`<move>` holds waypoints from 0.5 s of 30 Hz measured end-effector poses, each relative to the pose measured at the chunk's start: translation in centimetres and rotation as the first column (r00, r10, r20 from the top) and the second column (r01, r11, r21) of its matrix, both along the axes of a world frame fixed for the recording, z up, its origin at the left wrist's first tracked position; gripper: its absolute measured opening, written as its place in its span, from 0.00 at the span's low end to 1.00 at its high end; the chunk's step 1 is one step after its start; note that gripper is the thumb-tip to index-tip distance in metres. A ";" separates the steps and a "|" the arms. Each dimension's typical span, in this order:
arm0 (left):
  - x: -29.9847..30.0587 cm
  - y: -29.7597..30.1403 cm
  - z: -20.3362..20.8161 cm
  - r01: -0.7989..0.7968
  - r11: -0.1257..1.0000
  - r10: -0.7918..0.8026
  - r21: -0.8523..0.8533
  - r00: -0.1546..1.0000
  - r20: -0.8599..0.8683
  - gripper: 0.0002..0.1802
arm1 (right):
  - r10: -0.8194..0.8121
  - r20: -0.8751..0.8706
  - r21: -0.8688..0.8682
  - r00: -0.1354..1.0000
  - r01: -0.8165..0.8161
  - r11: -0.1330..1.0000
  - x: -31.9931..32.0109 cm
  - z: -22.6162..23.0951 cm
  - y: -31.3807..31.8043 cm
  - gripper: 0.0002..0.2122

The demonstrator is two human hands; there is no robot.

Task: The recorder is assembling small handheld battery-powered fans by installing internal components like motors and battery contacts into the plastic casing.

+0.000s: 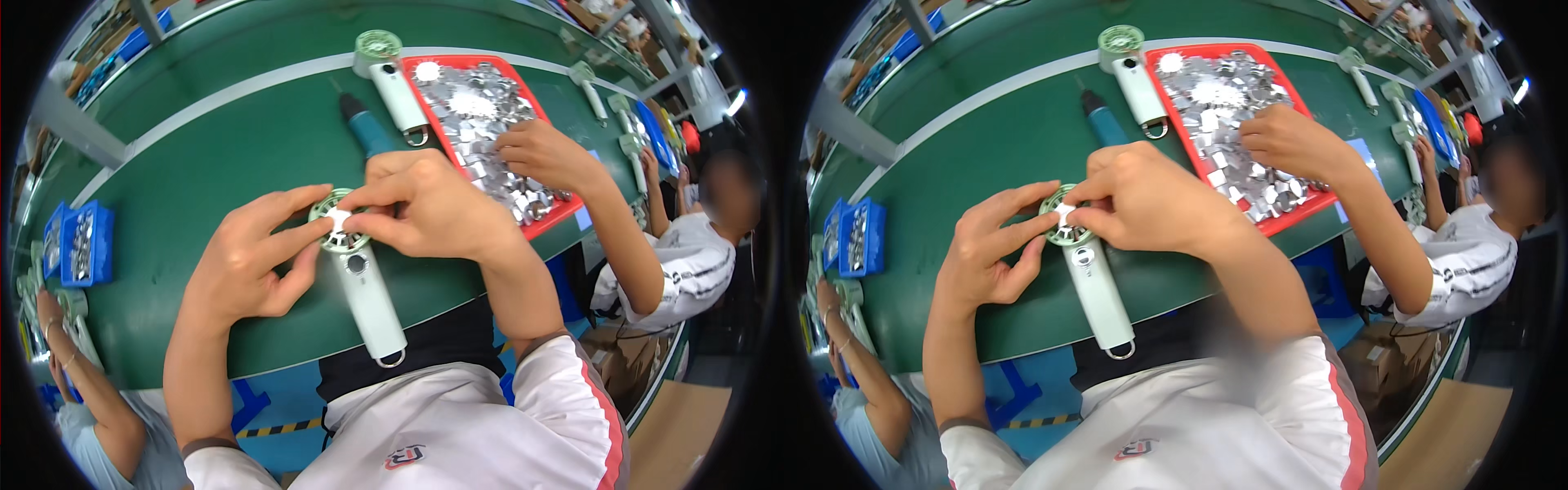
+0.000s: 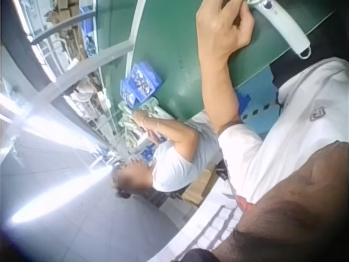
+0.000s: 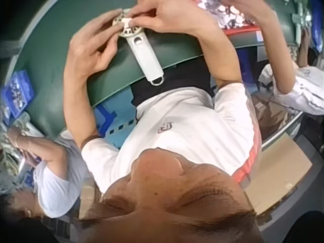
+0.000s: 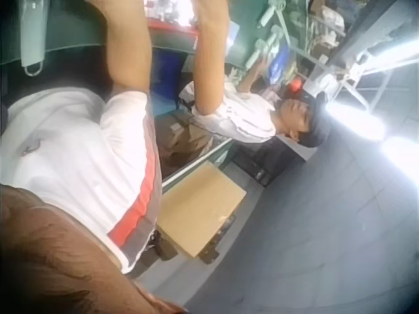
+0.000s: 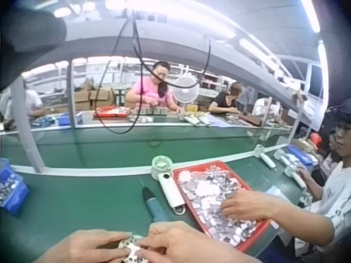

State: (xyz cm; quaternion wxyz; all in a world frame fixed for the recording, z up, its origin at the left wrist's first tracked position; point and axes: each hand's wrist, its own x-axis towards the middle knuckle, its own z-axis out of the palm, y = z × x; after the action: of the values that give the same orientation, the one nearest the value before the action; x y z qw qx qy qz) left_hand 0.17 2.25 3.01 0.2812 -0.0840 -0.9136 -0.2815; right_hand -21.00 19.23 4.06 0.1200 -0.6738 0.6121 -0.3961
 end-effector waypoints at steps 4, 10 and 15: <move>0.0 0.0 -0.3 -0.021 1.000 0.022 -0.020 1.000 0.006 0.20 | 0.024 -0.049 -0.016 0.999 -0.025 1.000 -0.1 -0.2 -0.1 0.09; 0.4 0.1 0.4 -0.026 1.000 0.024 0.018 0.994 0.105 0.23 | 0.026 -0.026 -0.013 0.999 -0.027 1.000 0.4 -1.0 -0.7 0.07; -0.5 0.2 -0.2 0.008 1.000 -0.011 0.029 0.996 0.092 0.22 | -0.028 -0.228 0.081 0.973 0.047 0.996 0.9 -0.6 1.0 0.10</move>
State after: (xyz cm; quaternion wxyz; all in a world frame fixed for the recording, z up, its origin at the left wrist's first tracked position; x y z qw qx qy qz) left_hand -0.34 2.40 2.79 0.2387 -0.0712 -0.9211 -0.2993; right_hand -20.07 20.20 3.49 0.0709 -0.6971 0.6509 -0.2922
